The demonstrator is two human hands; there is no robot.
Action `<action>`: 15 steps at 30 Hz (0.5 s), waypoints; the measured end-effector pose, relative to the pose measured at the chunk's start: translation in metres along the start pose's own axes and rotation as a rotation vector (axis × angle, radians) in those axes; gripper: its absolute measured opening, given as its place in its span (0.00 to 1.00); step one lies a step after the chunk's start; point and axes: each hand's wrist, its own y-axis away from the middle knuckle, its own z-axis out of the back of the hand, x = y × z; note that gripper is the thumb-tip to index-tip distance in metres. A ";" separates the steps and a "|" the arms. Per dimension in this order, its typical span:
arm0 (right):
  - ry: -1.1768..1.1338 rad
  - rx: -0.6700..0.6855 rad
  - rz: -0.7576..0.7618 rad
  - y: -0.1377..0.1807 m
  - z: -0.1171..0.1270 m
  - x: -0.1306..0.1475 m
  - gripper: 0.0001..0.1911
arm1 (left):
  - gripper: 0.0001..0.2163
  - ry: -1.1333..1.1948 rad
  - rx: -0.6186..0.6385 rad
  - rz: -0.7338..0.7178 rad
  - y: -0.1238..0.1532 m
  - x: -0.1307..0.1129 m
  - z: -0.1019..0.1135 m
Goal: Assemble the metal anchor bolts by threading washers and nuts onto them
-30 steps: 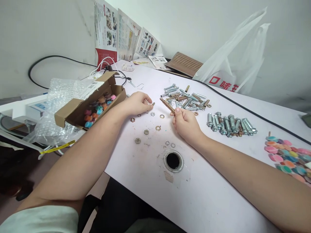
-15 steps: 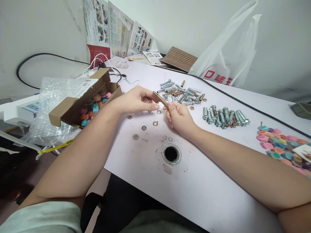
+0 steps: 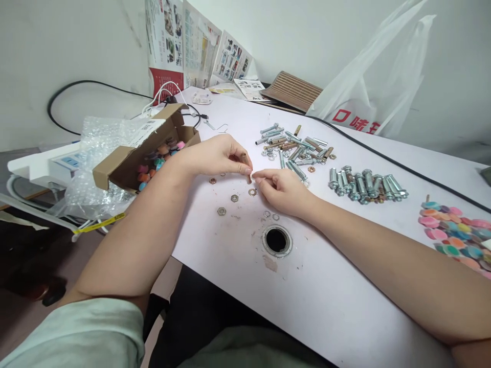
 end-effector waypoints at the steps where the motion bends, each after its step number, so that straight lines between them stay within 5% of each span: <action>1: 0.065 0.010 0.023 0.000 0.000 -0.001 0.12 | 0.13 -0.012 0.036 0.020 0.000 0.000 0.001; 7: 0.141 0.022 0.004 0.001 -0.001 -0.003 0.14 | 0.16 -0.021 0.147 0.113 -0.002 -0.001 -0.002; 15: 0.280 0.073 -0.086 0.001 -0.001 0.009 0.11 | 0.16 -0.150 0.141 0.028 -0.008 0.005 -0.008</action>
